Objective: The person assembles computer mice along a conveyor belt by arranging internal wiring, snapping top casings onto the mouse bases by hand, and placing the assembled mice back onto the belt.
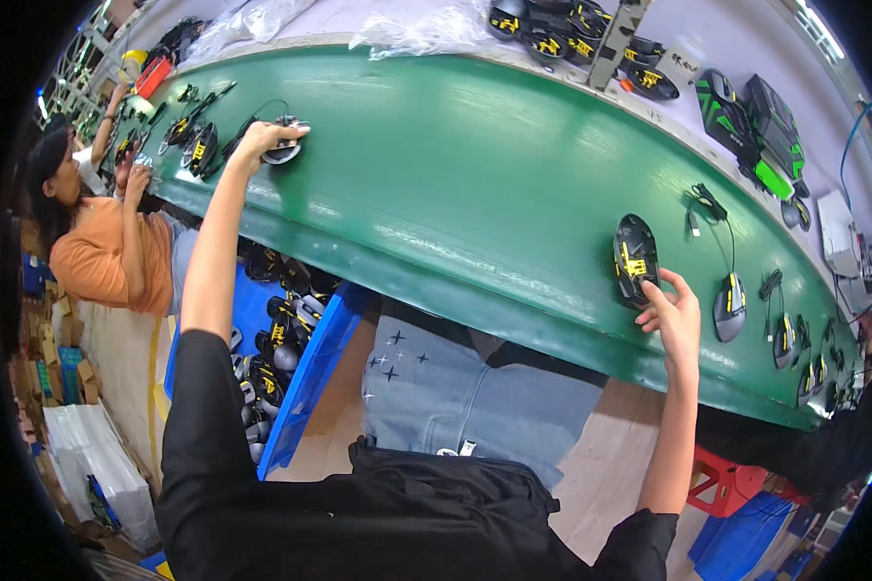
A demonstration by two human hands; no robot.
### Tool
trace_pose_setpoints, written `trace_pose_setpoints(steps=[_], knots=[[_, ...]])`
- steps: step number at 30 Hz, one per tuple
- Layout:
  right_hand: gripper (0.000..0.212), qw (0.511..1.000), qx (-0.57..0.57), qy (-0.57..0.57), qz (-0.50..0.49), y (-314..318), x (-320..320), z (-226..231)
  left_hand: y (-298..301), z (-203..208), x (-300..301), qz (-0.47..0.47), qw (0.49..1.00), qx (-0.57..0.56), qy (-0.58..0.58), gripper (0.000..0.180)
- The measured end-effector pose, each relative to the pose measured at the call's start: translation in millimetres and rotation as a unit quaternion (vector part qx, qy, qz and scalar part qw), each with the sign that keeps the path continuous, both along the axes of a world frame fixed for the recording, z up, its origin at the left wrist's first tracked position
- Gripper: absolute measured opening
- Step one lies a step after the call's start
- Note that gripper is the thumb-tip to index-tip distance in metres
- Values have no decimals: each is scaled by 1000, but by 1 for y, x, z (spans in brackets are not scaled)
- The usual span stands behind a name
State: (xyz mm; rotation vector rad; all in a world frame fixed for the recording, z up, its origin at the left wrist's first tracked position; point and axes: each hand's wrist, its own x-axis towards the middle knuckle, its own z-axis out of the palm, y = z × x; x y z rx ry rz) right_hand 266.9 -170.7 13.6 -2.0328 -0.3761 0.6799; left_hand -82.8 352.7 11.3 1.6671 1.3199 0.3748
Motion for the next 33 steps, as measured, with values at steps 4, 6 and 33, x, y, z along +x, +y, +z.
trace_pose_setpoints(steps=[4,6,33], knots=[[48,865,-172,-470,-32,-9,-31,3,-115,3,36,-10,974,-39,-224,29],[38,883,-23,-462,-77,11,-61,18,-190,4,53,-18,941,-85,-326,32],[32,903,319,-288,23,71,-183,-20,-372,-28,77,-95,877,-176,-438,63]])
